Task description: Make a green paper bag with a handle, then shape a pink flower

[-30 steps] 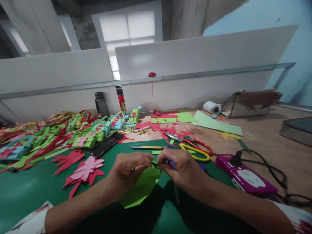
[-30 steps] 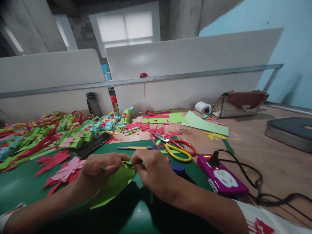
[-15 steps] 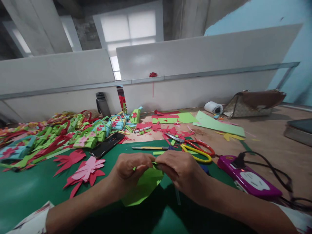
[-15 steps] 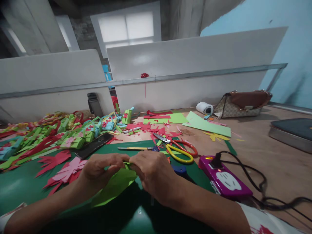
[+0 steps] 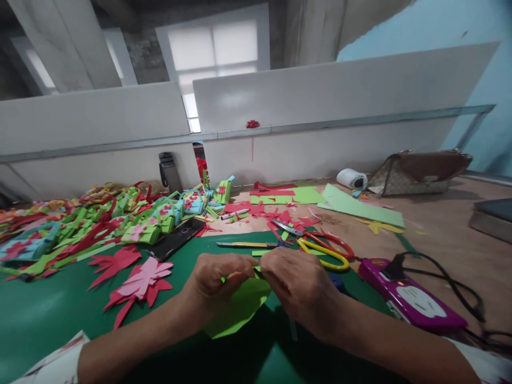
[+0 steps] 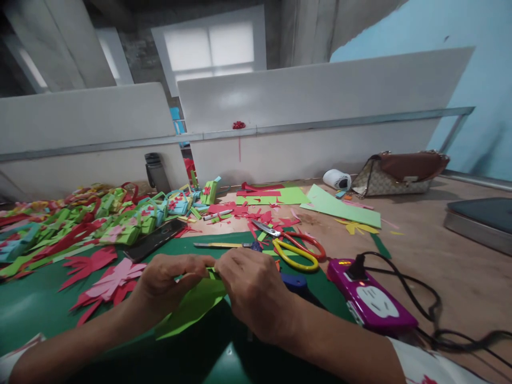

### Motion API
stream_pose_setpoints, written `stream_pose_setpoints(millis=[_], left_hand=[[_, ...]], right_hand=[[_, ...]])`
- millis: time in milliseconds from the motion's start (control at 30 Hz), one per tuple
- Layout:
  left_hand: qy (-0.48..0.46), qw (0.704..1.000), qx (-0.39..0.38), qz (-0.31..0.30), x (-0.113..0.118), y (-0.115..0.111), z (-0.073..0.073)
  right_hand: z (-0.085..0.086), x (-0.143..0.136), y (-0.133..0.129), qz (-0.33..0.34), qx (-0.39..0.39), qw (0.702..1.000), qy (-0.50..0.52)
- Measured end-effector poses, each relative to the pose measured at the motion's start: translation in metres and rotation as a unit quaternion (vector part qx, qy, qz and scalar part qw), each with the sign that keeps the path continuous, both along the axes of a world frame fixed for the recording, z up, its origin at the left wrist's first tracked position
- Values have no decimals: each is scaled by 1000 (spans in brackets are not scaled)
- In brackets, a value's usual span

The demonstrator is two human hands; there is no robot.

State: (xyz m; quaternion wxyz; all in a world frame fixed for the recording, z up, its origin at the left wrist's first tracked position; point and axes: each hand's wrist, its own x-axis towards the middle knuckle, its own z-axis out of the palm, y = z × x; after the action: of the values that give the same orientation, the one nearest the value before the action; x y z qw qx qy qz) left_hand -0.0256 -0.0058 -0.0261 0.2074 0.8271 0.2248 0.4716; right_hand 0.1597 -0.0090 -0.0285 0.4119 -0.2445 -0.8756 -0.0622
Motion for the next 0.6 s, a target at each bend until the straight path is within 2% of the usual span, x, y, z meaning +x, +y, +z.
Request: stream_pose_setpoints(millis=[133, 400, 600], left_hand=[[-22, 999, -6, -26, 0, 3, -4], [35, 999, 21, 23, -2, 3, 0], [40, 998, 31, 36, 0, 2, -1]], right_hand=[[1, 1, 1, 15, 8, 1000, -8], [1, 0, 3, 17, -18, 999, -49], [-8, 0, 7, -1, -11, 999, -48]])
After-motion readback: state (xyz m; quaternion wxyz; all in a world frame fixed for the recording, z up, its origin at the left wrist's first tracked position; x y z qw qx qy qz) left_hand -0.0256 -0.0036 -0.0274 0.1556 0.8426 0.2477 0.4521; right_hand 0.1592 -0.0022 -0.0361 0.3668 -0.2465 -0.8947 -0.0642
